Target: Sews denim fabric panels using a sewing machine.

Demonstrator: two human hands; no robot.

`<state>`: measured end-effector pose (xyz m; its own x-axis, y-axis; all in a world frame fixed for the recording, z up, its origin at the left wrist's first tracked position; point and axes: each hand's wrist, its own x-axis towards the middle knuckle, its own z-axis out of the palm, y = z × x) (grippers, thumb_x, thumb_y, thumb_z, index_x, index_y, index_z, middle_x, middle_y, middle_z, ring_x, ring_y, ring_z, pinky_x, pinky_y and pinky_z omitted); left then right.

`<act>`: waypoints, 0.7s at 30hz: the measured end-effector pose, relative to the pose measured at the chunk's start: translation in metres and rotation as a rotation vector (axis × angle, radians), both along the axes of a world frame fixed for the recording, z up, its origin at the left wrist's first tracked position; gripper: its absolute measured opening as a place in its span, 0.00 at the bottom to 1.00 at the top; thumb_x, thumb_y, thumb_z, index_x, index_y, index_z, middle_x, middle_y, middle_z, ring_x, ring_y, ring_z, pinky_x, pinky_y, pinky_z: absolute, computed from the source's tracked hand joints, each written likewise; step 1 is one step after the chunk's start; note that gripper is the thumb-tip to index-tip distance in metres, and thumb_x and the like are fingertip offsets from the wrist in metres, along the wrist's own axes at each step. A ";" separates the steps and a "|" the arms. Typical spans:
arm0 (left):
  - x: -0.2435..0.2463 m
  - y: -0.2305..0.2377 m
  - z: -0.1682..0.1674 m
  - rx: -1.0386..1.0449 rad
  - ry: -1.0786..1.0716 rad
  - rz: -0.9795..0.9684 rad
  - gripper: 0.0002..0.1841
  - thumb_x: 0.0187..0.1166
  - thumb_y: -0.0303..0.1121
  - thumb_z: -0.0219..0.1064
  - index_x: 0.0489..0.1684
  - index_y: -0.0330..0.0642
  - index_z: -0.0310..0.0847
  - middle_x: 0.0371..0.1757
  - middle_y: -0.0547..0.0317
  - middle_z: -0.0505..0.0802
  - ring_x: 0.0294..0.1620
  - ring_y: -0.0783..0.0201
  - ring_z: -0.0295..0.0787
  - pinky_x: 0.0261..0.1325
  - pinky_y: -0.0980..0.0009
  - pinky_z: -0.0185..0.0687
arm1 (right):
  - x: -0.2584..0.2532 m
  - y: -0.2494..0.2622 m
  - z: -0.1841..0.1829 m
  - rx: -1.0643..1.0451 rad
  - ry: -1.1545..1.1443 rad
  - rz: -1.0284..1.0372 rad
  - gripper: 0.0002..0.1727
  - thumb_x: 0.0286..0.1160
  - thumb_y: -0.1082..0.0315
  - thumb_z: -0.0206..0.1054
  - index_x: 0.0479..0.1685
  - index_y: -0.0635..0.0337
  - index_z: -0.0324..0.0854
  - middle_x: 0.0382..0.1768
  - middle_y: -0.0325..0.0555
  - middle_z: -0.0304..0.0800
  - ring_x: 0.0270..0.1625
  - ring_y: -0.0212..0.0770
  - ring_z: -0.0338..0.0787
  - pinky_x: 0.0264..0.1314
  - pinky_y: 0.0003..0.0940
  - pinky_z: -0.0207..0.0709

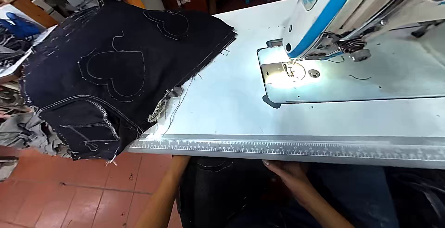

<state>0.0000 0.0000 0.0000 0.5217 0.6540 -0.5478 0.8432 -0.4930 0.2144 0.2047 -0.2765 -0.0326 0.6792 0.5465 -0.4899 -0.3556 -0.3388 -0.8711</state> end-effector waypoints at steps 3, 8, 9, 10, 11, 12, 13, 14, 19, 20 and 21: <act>-0.027 -0.039 0.020 0.510 -0.456 -0.287 0.13 0.76 0.36 0.67 0.37 0.34 0.93 0.41 0.40 0.97 0.49 0.40 0.96 0.54 0.39 0.88 | 0.017 -0.007 -0.006 -0.294 -0.335 0.319 0.28 0.69 0.54 0.80 0.62 0.66 0.86 0.58 0.58 0.92 0.64 0.52 0.91 0.71 0.52 0.81; -0.082 0.014 0.128 0.963 -0.756 -0.761 0.13 0.84 0.41 0.58 0.39 0.48 0.88 0.45 0.57 0.96 0.48 0.60 0.94 0.51 0.61 0.88 | 0.027 -0.031 0.000 -0.358 -0.642 0.582 0.33 0.74 0.48 0.73 0.64 0.71 0.83 0.58 0.77 0.87 0.63 0.79 0.85 0.65 0.80 0.72; -0.085 0.035 0.155 1.010 -0.707 -0.768 0.13 0.82 0.40 0.57 0.39 0.47 0.88 0.46 0.55 0.96 0.49 0.57 0.93 0.51 0.58 0.87 | 0.025 -0.033 0.013 -0.333 -0.627 0.639 0.34 0.75 0.50 0.73 0.68 0.73 0.80 0.58 0.76 0.87 0.62 0.79 0.86 0.63 0.80 0.73; -0.084 0.057 0.180 1.019 -0.612 -0.784 0.14 0.80 0.37 0.58 0.46 0.45 0.90 0.53 0.53 0.95 0.57 0.53 0.92 0.59 0.52 0.86 | 0.022 -0.035 0.027 -0.293 -0.617 0.702 0.34 0.76 0.52 0.73 0.72 0.73 0.77 0.60 0.75 0.87 0.62 0.79 0.85 0.63 0.80 0.73; -0.081 0.077 0.201 0.999 -0.480 -0.827 0.17 0.79 0.33 0.57 0.58 0.43 0.90 0.63 0.50 0.93 0.68 0.48 0.88 0.70 0.44 0.79 | 0.017 -0.036 0.039 -0.255 -0.615 0.772 0.34 0.77 0.54 0.73 0.74 0.71 0.76 0.61 0.74 0.87 0.62 0.78 0.86 0.62 0.79 0.74; -0.075 0.096 0.216 0.968 -0.368 -0.890 0.19 0.79 0.29 0.58 0.65 0.43 0.88 0.71 0.48 0.89 0.76 0.44 0.82 0.78 0.37 0.71 | 0.012 -0.037 0.050 -0.218 -0.620 0.839 0.32 0.77 0.56 0.73 0.74 0.69 0.77 0.63 0.72 0.86 0.62 0.76 0.87 0.62 0.78 0.76; -0.070 0.112 0.226 0.950 -0.298 -0.970 0.19 0.79 0.27 0.58 0.66 0.42 0.87 0.73 0.47 0.87 0.79 0.42 0.79 0.80 0.34 0.67 | 0.006 -0.038 0.058 -0.171 -0.632 0.899 0.30 0.77 0.57 0.74 0.74 0.67 0.78 0.63 0.71 0.87 0.62 0.75 0.88 0.61 0.77 0.77; -0.066 0.123 0.232 0.958 -0.270 -1.062 0.17 0.81 0.26 0.58 0.63 0.41 0.89 0.71 0.48 0.89 0.76 0.42 0.82 0.79 0.34 0.70 | 0.000 -0.039 0.064 -0.121 -0.645 0.954 0.29 0.76 0.58 0.74 0.73 0.65 0.80 0.63 0.70 0.87 0.61 0.73 0.89 0.60 0.75 0.79; -0.055 0.134 0.244 0.980 -0.379 -1.136 0.13 0.82 0.21 0.55 0.50 0.31 0.88 0.54 0.42 0.94 0.57 0.44 0.93 0.63 0.48 0.87 | -0.016 -0.040 0.085 0.099 -0.597 1.101 0.23 0.79 0.61 0.72 0.68 0.65 0.83 0.57 0.64 0.91 0.58 0.65 0.92 0.63 0.65 0.81; -0.052 0.128 0.250 0.980 -0.454 -1.040 0.13 0.81 0.22 0.54 0.49 0.28 0.86 0.52 0.38 0.93 0.54 0.41 0.93 0.59 0.46 0.88 | -0.019 -0.039 0.094 0.182 -0.637 1.095 0.21 0.79 0.63 0.72 0.66 0.64 0.85 0.56 0.62 0.92 0.58 0.63 0.92 0.64 0.64 0.82; -0.046 0.117 0.258 0.974 -0.527 -0.949 0.13 0.83 0.23 0.53 0.49 0.26 0.84 0.52 0.35 0.92 0.54 0.40 0.92 0.59 0.45 0.87 | -0.023 -0.037 0.108 0.285 -0.679 1.089 0.20 0.78 0.63 0.72 0.66 0.63 0.86 0.58 0.59 0.92 0.61 0.61 0.91 0.67 0.61 0.81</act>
